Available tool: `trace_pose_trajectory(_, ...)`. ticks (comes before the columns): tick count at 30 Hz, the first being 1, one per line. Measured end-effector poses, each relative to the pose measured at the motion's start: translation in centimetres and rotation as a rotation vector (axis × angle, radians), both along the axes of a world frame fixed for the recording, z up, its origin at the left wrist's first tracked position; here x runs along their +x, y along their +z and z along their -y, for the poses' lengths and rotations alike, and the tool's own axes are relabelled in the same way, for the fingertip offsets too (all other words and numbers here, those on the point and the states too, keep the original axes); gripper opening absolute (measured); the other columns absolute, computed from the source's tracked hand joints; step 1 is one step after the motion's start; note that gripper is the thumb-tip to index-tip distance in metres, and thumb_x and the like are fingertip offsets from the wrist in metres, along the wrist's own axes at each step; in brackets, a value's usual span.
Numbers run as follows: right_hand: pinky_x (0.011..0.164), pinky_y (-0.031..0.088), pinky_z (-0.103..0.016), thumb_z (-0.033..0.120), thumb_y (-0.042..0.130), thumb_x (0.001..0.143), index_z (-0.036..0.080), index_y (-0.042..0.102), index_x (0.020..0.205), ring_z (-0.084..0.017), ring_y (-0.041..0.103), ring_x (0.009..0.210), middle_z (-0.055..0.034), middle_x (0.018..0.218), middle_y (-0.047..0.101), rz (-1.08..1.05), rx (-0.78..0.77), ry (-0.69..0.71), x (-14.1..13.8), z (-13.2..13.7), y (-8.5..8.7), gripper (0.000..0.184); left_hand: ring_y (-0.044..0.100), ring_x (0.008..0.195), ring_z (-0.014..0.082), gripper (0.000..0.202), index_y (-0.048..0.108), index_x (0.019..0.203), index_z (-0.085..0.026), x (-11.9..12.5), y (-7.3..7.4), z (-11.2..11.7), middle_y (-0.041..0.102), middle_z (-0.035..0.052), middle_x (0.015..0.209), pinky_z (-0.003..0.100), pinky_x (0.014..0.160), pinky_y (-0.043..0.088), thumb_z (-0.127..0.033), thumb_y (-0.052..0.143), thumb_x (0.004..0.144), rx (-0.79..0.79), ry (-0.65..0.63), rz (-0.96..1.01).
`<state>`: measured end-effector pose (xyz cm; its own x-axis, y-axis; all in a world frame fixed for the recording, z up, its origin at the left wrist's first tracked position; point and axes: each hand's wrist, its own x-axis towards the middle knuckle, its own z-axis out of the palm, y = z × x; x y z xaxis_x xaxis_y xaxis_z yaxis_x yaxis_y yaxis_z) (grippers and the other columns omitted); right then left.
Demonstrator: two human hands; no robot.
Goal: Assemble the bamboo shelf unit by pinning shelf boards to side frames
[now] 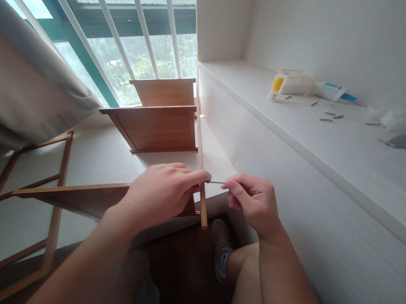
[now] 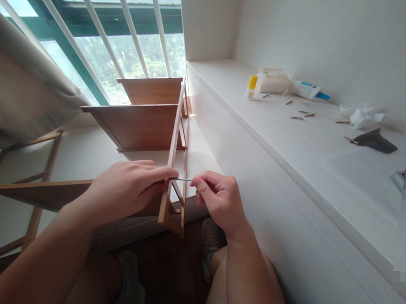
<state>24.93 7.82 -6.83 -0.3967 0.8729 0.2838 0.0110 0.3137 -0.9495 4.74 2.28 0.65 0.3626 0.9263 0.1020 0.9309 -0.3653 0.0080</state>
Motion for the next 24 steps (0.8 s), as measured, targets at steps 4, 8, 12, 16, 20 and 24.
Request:
trace_pose_trajectory(4,0.046,0.036,-0.024,0.039,0.056,0.091,0.017,0.067,0.076,-0.01,0.045,0.044,0.002,0.05,0.054,-0.036,-0.066,0.014,-0.19,0.0,0.0,0.029,0.059,0.072,0.0175,0.027,0.06,0.112,-0.032,0.02,-0.03,0.0,0.065,-0.0002,0.076,0.027,0.056,0.032,-0.022,0.043,0.092,-0.001,0.0,-0.004)
trace_pose_trajectory(8,0.049,0.037,-0.024,0.036,0.056,0.092,0.017,0.067,0.077,-0.011,0.048,0.048,0.0013,0.054,0.057,-0.02,0.006,0.024,-0.01,-0.19,0.07,0.026,0.059,0.073,0.0175,0.027,0.059,0.112,-0.033,0.02,-0.1,-0.02,0.065,-0.001,0.078,0.028,0.057,0.031,-0.022,0.044,0.092,-0.004,0.003,0.005)
trace_pose_trajectory(12,0.049,0.038,-0.024,0.035,0.055,0.092,0.017,0.065,0.076,-0.011,0.048,0.049,0.0011,0.054,0.057,-0.019,-0.005,0.035,0.14,-0.23,0.2,0.027,0.059,0.074,0.0176,0.027,0.058,0.113,-0.033,-0.03,-0.1,-0.05,0.065,-0.0011,0.078,0.028,0.057,0.03,-0.022,0.044,0.092,-0.016,0.002,0.012)
trace_pose_trajectory(16,0.045,0.037,-0.023,0.038,0.055,0.092,0.016,0.062,0.069,-0.01,0.048,0.046,0.0008,0.052,0.057,-0.05,-0.106,0.053,0.01,-0.05,0.23,0.032,0.058,0.074,0.0176,0.028,0.058,0.113,-0.034,-0.12,-0.07,-0.07,0.065,-0.0013,0.079,0.028,0.057,0.03,-0.022,0.044,0.093,-0.026,0.002,0.018)
trace_pose_trajectory(20,0.037,0.03,-0.021,0.04,0.057,0.09,0.016,0.061,0.071,-0.009,0.043,0.038,0.0025,0.046,0.054,-0.111,-0.222,0.062,-0.34,0.06,0.13,0.031,0.057,0.074,0.0175,0.027,0.057,0.113,-0.035,-0.11,-0.09,-0.06,0.064,-0.0022,0.078,0.028,0.057,0.029,-0.022,0.044,0.093,-0.029,0.007,0.021)
trace_pose_trajectory(24,0.034,0.023,-0.019,0.041,0.056,0.091,0.016,0.061,0.075,-0.006,0.034,0.032,0.0051,0.039,0.049,-0.146,-0.27,0.075,-0.59,0.06,0.16,0.03,0.057,0.075,0.0173,0.027,0.058,0.112,-0.035,-0.01,-0.1,-0.06,0.064,-0.0026,0.079,0.028,0.058,0.029,-0.022,0.044,0.093,-0.032,0.007,0.026)
